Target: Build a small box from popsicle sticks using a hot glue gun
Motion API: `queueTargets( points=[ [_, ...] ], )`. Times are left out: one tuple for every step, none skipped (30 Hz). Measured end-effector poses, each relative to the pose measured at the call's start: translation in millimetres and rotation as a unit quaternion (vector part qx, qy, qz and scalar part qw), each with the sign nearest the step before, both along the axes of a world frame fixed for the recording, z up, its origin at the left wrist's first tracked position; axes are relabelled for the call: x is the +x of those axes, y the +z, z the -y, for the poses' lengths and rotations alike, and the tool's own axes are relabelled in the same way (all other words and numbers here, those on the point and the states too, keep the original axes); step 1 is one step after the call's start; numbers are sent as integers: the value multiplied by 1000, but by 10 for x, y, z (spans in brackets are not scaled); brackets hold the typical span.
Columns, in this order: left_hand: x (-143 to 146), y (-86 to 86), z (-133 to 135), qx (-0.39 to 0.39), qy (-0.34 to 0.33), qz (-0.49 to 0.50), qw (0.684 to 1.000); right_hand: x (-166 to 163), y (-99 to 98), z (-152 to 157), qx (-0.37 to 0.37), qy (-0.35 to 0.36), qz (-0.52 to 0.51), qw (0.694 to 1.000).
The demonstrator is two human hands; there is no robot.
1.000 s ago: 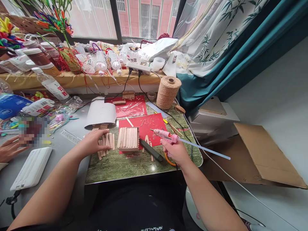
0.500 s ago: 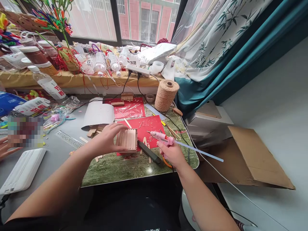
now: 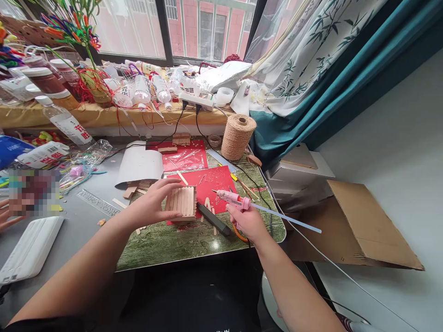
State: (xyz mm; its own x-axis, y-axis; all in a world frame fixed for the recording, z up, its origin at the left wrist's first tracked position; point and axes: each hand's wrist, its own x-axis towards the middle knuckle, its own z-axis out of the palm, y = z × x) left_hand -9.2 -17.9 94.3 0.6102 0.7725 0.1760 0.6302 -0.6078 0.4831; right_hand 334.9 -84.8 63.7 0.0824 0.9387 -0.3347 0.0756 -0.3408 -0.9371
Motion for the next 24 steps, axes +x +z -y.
queueTargets(
  points=[
    [6,-9,11,-2,4,1,1000,-4,-3,-1,0,0,1,1000],
    [12,-15,21,-2,5,-1,1000,-7,-10,-2,-1,-1,2,1000],
    [20,-20,31,-2,2,-3,1000,-9,-20,-4,-1,-1,3,1000],
    [26,-23,39,-2,-2,-4,1000,-9,-31,-6,-2,1,3,1000],
    [33,-25,47,-2,-4,-1,1000,-9,-41,-9,-1,3,3,1000],
    [38,-28,54,-4,-3,4,1000,-9,-49,-12,1,7,3,1000],
    [43,-33,61,-5,-2,9,1000,-9,-53,-14,4,11,3,1000],
    [48,-40,68,-6,1,14,1000,-10,-51,-17,6,13,5,1000],
    [53,-50,74,-4,3,16,1000,-13,-44,-19,6,13,8,1000],
    [58,-63,80,0,5,17,1000,-17,-31,-20,5,13,10,1000],
    [64,-77,86,4,7,15,1000,-22,-12,-21,3,13,13,1000],
    [70,-92,90,9,8,13,1000,-29,13,-20,2,14,14,1000],
    [77,-107,93,13,9,12,1000,-37,41,-18,3,16,14,1000],
    [84,-119,95,14,11,10,1000,-47,74,-16,5,18,13,1000],
    [89,-128,96,13,12,9,1000,-57,107,-13,7,19,13,1000],
    [93,-132,96,11,14,10,1000,-68,141,-10,9,18,13,1000],
    [95,-131,95,9,14,11,1000,-78,174,-6,11,17,14,1000],
    [93,-125,94,9,14,13,1000,-86,202,-3,12,16,16,1000],
    [88,-114,94,11,12,13,1000,-91,225,0,13,16,16,1000],
    [78,-101,96,17,9,12,1000,-93,241,2,14,16,17,1000],
    [64,-88,100,26,3,8,1000,-92,250,3,16,18,16,1000],
    [45,-79,107,38,-4,4,999,-86,252,4,16,20,15,1000],
    [22,-77,116,53,-13,1,999,-78,247,5,15,23,13,1000],
    [-5,-84,129,71,-23,0,997,-69,236,4,14,26,11,1000]
  ],
)
